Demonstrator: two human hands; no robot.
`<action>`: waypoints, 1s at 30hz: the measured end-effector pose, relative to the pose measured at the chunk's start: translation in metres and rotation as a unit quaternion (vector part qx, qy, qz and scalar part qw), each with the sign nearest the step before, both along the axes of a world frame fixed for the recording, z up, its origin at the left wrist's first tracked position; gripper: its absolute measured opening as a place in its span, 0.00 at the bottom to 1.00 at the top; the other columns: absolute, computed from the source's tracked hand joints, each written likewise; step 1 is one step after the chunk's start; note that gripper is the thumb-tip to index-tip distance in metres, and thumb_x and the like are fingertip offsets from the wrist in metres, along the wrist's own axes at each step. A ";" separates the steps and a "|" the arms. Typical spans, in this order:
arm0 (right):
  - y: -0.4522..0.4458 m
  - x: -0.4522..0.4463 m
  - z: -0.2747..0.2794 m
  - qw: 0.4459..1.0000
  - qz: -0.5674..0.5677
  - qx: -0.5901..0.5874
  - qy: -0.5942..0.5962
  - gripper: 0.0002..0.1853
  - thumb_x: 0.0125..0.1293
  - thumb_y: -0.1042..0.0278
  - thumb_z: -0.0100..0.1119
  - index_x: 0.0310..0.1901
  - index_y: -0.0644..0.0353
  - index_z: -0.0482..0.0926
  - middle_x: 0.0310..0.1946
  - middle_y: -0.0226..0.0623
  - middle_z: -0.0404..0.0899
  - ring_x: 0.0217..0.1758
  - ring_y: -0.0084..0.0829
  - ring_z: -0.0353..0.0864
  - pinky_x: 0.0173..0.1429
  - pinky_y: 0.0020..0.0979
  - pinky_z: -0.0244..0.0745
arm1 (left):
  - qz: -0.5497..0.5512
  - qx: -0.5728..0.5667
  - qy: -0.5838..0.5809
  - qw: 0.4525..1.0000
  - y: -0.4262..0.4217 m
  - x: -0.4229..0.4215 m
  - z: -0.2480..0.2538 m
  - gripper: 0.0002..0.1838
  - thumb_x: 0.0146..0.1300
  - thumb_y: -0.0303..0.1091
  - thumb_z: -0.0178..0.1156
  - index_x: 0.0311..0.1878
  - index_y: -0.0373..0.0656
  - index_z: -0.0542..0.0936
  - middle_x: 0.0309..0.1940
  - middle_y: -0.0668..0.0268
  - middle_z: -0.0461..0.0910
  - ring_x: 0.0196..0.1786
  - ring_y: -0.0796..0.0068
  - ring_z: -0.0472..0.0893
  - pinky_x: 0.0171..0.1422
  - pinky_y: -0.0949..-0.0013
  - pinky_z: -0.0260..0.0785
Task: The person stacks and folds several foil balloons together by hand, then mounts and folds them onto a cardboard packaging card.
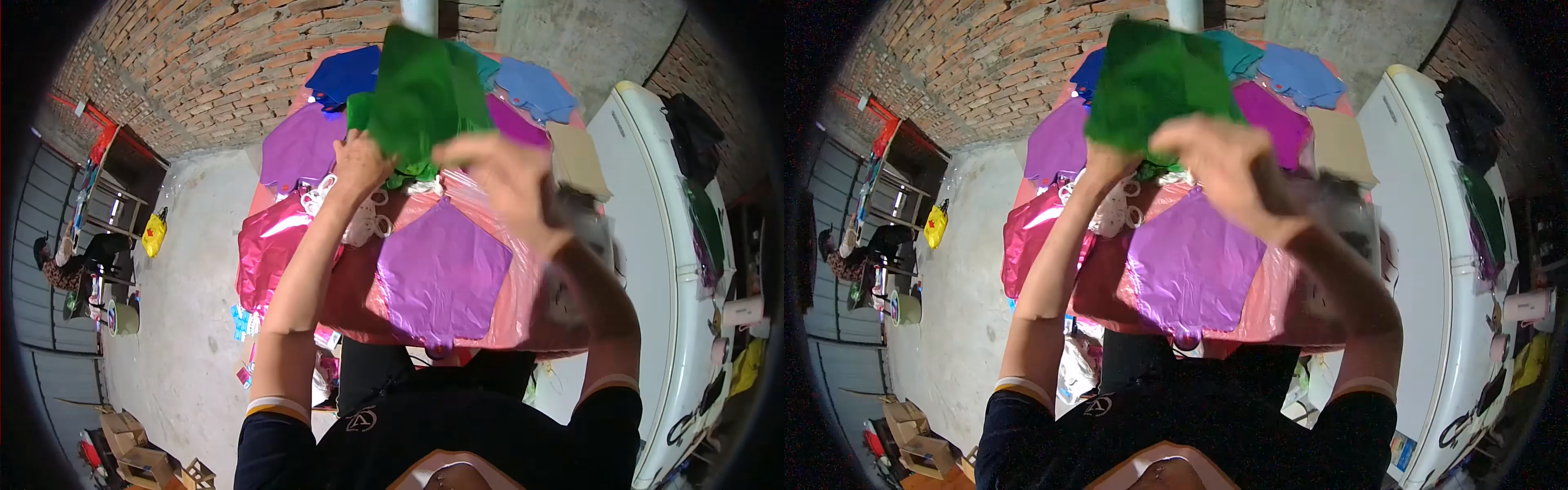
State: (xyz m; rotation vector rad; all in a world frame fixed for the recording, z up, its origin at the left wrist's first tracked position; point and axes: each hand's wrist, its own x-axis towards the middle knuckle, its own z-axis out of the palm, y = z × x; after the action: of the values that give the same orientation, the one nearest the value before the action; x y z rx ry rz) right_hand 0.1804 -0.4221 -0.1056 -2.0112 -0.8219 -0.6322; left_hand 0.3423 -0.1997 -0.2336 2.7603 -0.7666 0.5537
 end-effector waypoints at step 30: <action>-0.081 -0.016 -0.104 0.942 -0.169 -0.268 0.110 0.28 0.70 0.57 0.63 0.68 0.60 0.74 0.68 0.52 0.73 0.73 0.51 0.72 0.77 0.47 0.67 | -0.110 -0.019 0.032 0.993 0.005 -0.181 -0.030 0.20 0.59 0.35 0.69 0.55 0.43 0.83 0.47 0.60 0.79 0.51 0.56 0.78 0.53 0.56 0.73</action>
State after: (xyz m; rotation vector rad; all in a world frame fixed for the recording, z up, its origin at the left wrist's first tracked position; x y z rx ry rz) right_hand 0.1643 -0.5027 -0.2095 -2.6998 -0.5515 -0.3783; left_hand 0.1612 -0.1951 -0.2634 2.5992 -1.0181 0.4297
